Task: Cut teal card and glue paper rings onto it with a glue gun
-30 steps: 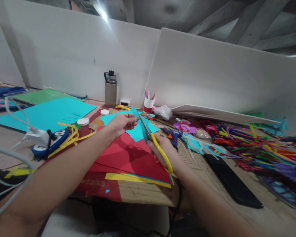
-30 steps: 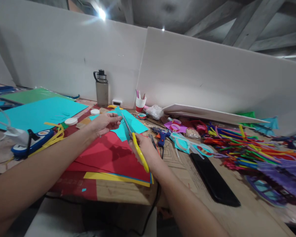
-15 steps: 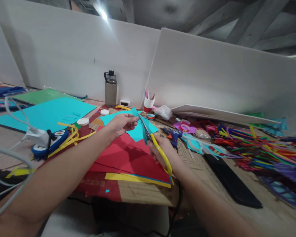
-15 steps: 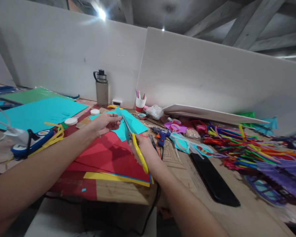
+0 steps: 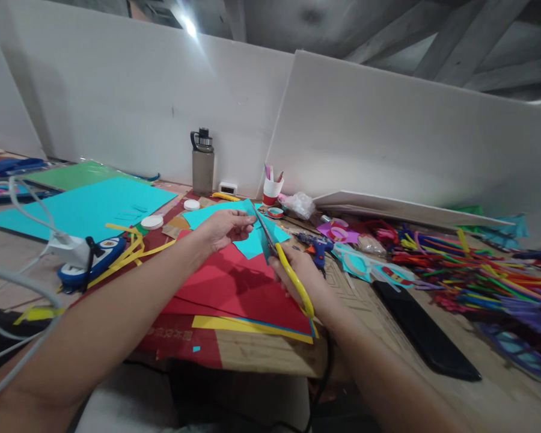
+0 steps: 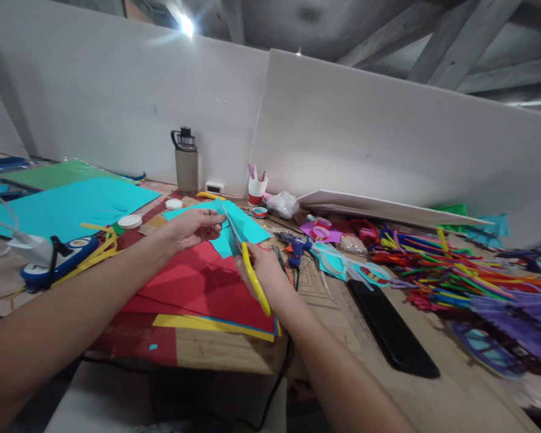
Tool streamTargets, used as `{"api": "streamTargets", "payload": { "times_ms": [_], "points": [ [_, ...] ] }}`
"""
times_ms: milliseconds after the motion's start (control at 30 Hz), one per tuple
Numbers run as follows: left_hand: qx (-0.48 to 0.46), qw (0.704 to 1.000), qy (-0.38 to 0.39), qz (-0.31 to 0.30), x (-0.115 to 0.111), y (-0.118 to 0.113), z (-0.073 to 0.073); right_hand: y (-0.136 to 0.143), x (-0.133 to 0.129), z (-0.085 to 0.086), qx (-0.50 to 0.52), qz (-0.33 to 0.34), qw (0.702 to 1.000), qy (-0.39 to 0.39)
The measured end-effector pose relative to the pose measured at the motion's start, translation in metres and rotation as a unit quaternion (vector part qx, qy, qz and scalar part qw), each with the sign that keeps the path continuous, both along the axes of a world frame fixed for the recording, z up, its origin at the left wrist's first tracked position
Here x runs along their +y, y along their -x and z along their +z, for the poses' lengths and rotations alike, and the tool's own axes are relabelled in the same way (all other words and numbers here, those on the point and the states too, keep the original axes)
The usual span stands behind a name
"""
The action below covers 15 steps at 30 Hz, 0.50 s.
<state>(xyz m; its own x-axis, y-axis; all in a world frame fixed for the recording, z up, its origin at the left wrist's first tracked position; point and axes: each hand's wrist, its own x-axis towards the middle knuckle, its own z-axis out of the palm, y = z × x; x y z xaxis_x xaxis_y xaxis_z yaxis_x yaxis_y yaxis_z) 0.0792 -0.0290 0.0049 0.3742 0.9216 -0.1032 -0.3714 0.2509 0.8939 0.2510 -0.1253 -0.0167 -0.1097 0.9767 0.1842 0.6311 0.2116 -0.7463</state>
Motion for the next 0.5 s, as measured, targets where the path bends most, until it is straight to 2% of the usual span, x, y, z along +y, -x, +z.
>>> {"api": "streamTargets", "payload": {
  "times_ms": [500],
  "points": [
    [0.003,1.0,-0.009,-0.017,0.0001,0.002,0.0004,-0.0014,0.0011,-0.0015,0.008,0.003,1.0,0.02]
  ]
}}
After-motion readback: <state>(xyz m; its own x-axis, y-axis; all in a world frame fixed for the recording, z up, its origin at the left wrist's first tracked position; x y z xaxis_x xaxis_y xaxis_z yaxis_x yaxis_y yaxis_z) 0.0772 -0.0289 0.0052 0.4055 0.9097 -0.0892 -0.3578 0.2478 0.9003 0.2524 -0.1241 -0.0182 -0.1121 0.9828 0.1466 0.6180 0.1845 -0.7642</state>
